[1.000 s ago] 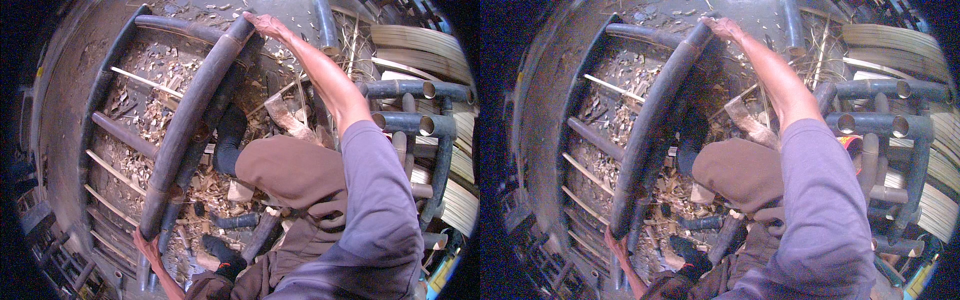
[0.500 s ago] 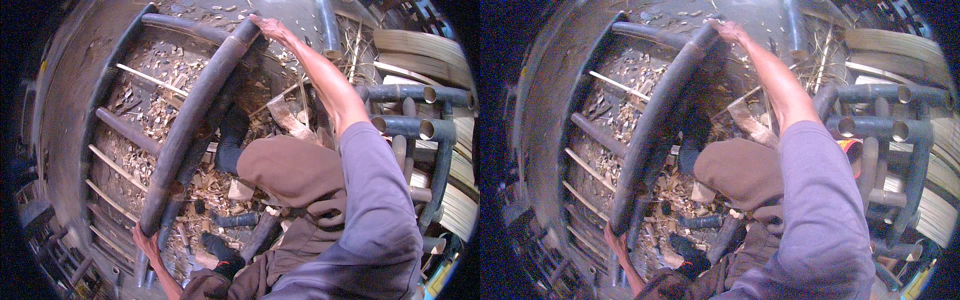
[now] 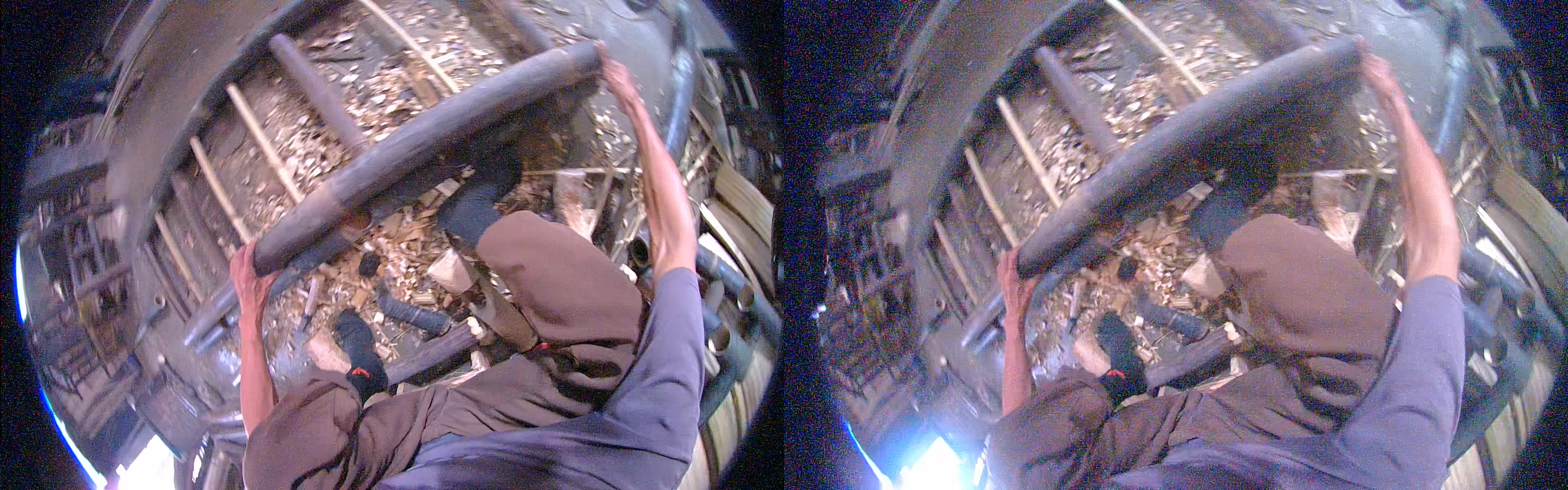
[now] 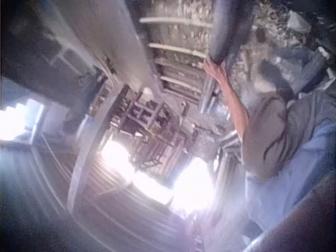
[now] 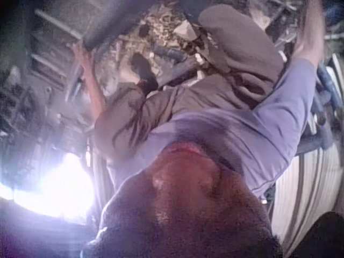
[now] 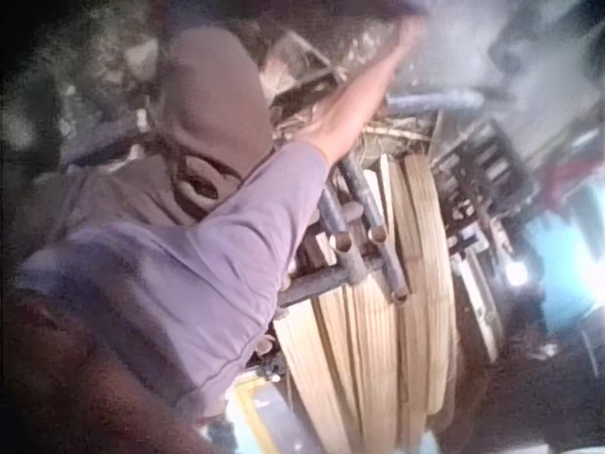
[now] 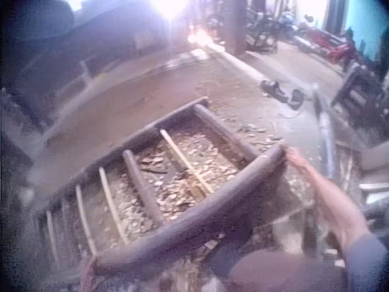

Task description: The person sits on the floor and assembles bamboo poles into a frame structure. They repeatedly pick up bamboo pieces, align them, and fit them into joints, occasionally adjusting the frame and handling multiple poles.

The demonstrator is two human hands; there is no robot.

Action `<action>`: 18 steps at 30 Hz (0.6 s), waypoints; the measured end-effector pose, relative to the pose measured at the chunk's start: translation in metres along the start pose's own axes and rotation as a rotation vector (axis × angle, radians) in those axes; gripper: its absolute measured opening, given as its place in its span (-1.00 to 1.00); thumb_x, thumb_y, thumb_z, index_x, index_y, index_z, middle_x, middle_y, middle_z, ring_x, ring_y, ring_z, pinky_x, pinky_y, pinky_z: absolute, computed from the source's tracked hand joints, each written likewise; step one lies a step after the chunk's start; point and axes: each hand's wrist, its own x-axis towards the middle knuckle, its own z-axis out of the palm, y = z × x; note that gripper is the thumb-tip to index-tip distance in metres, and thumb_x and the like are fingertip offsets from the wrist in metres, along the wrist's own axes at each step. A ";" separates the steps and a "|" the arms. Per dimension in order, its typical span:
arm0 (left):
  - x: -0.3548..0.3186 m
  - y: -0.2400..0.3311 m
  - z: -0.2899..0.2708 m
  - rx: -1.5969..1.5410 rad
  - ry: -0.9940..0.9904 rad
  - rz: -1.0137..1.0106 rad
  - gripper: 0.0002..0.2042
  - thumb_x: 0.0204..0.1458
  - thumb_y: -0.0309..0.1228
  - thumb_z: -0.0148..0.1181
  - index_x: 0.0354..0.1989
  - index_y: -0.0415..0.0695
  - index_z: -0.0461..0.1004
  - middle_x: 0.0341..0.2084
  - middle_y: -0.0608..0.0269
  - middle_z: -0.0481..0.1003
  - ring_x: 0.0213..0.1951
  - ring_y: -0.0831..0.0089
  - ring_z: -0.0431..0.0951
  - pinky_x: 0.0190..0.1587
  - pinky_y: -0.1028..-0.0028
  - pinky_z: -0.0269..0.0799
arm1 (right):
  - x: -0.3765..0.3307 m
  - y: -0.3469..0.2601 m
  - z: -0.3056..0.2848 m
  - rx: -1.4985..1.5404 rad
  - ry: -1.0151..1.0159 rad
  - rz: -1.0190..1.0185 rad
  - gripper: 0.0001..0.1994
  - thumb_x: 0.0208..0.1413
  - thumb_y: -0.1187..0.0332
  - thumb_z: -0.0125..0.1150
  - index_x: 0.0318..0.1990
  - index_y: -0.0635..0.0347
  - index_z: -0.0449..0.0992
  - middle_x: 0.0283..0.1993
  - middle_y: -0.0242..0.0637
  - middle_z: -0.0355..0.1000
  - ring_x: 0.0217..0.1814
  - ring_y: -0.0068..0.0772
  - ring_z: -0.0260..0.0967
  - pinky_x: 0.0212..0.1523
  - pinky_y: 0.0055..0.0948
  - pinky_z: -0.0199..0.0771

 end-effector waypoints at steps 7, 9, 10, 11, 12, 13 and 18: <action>-0.003 -0.001 0.007 0.008 0.039 -0.041 -0.10 -0.50 -0.18 0.52 0.20 0.01 0.28 0.03 0.07 0.37 0.10 0.04 0.33 0.20 0.12 0.15 | -0.018 -0.039 0.014 -0.186 0.044 0.188 -0.02 -0.01 -0.50 -0.29 0.37 0.12 0.08 0.40 -0.09 0.06 0.45 -0.01 -0.06 0.29 0.26 -0.13; -0.002 0.000 0.006 0.003 0.067 -0.012 -0.10 -0.50 -0.16 0.52 0.20 0.03 0.27 0.02 0.10 0.37 0.10 0.08 0.33 0.21 0.11 0.14 | -0.024 -0.061 0.030 -0.399 0.145 0.224 -0.13 0.08 -0.40 -0.29 0.36 0.10 0.11 0.38 -0.05 0.09 0.44 0.00 -0.04 0.33 0.15 -0.14; -0.007 0.001 -0.001 0.034 0.072 -0.045 -0.10 -0.49 -0.15 0.51 0.20 0.03 0.28 0.01 0.12 0.37 0.10 0.10 0.32 0.21 0.11 0.13 | -0.029 -0.077 0.046 -0.533 0.207 0.245 -0.21 0.14 -0.32 -0.28 0.35 0.08 0.13 0.37 -0.03 0.11 0.43 0.01 -0.02 0.35 0.08 -0.13; -0.005 0.006 -0.002 0.044 0.081 -0.060 -0.11 -0.49 -0.15 0.51 0.20 0.04 0.28 0.01 0.13 0.37 0.11 0.11 0.32 0.21 0.10 0.12 | -0.035 -0.088 0.047 -0.677 0.298 0.272 -0.29 0.20 -0.24 -0.27 0.34 0.07 0.16 0.35 -0.01 0.14 0.42 0.02 0.00 0.37 0.00 -0.11; -0.005 0.009 -0.001 0.044 0.087 -0.066 -0.12 -0.48 -0.15 0.51 0.19 0.05 0.28 0.01 0.15 0.37 0.11 0.13 0.31 0.21 0.10 0.11 | -0.038 -0.098 0.043 -0.826 0.401 0.304 -0.37 0.26 -0.16 -0.26 0.33 0.05 0.18 0.34 0.01 0.16 0.41 0.02 0.02 0.40 -0.08 -0.10; -0.006 0.009 -0.004 0.018 0.090 -0.069 -0.13 -0.47 -0.15 0.50 0.19 0.08 0.28 0.02 0.17 0.37 0.12 0.16 0.30 0.20 0.09 0.11 | -0.034 -0.104 0.049 -1.113 0.384 0.087 -0.41 0.27 -0.08 -0.24 0.33 0.06 0.17 0.34 0.00 0.15 0.41 0.03 0.02 0.39 -0.08 -0.07; -0.011 0.004 0.004 0.040 0.037 -0.109 -0.16 -0.39 -0.05 0.48 0.21 0.12 0.29 -0.01 0.15 0.41 0.10 0.19 0.34 0.18 0.13 0.10 | -0.057 -0.157 0.125 -0.959 0.253 -0.839 -0.55 0.30 0.21 -0.18 0.30 0.11 0.19 0.36 -0.04 0.11 0.33 0.09 0.10 0.33 -0.17 0.08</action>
